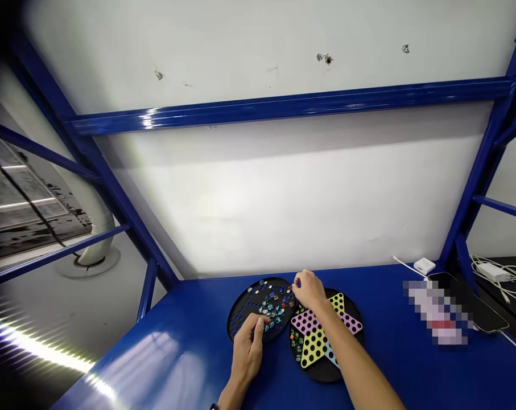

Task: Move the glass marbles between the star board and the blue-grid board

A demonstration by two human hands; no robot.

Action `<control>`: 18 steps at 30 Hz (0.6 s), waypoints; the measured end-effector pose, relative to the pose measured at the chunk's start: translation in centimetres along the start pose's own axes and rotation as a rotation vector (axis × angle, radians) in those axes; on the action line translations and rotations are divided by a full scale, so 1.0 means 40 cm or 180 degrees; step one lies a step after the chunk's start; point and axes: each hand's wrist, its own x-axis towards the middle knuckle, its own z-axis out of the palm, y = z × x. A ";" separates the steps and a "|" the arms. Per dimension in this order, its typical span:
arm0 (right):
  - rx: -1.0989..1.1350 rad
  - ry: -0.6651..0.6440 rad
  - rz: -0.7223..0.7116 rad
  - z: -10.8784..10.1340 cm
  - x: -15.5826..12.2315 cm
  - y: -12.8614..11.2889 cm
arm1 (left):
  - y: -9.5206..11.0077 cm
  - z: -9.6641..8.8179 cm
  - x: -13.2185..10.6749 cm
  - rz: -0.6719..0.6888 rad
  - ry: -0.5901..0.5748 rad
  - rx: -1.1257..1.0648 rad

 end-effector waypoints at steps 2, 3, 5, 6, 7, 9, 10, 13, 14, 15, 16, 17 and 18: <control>-0.0201 -0.0081 0.0182 -0.027 -0.005 0.050 | 0.006 0.000 0.002 -0.0005 0.0006 -0.0023; -0.0304 -0.0144 0.0253 -0.037 -0.009 0.069 | 0.008 0.000 0.002 -0.0014 0.0006 -0.0036; -0.0490 -0.0260 0.0312 -0.046 -0.021 0.094 | 0.011 -0.001 0.003 -0.0037 -0.0001 -0.0051; -0.0569 -0.0300 0.0310 -0.047 -0.028 0.098 | 0.012 -0.001 0.003 -0.0049 -0.0010 -0.0056; -0.0639 -0.0322 0.0296 -0.045 -0.036 0.099 | 0.012 -0.001 0.003 -0.0059 -0.0022 -0.0057; -0.0753 -0.0328 0.0264 -0.039 -0.050 0.093 | 0.012 -0.002 0.003 -0.0071 -0.0021 -0.0049; -0.0798 -0.0325 0.0254 -0.036 -0.055 0.089 | 0.011 -0.002 0.002 -0.0071 -0.0012 -0.0044; -0.0894 -0.0333 0.0237 -0.036 -0.067 0.079 | 0.010 -0.002 0.002 -0.0044 0.0032 -0.0020; -0.0918 -0.0349 0.0235 -0.038 -0.069 0.078 | 0.010 -0.002 0.003 -0.0035 0.0041 -0.0010; -0.0939 -0.0369 0.0236 -0.040 -0.070 0.077 | 0.010 -0.002 0.003 -0.0025 0.0045 -0.0006; -0.0957 -0.0393 0.0239 -0.043 -0.070 0.075 | 0.009 -0.002 0.004 -0.0019 0.0048 -0.0005; -0.0972 -0.0418 0.0249 -0.045 -0.069 0.073 | 0.009 -0.002 0.004 -0.0012 0.0042 -0.0010; -0.0987 -0.0444 0.0268 -0.047 -0.067 0.071 | 0.009 -0.002 0.005 -0.0008 0.0038 -0.0016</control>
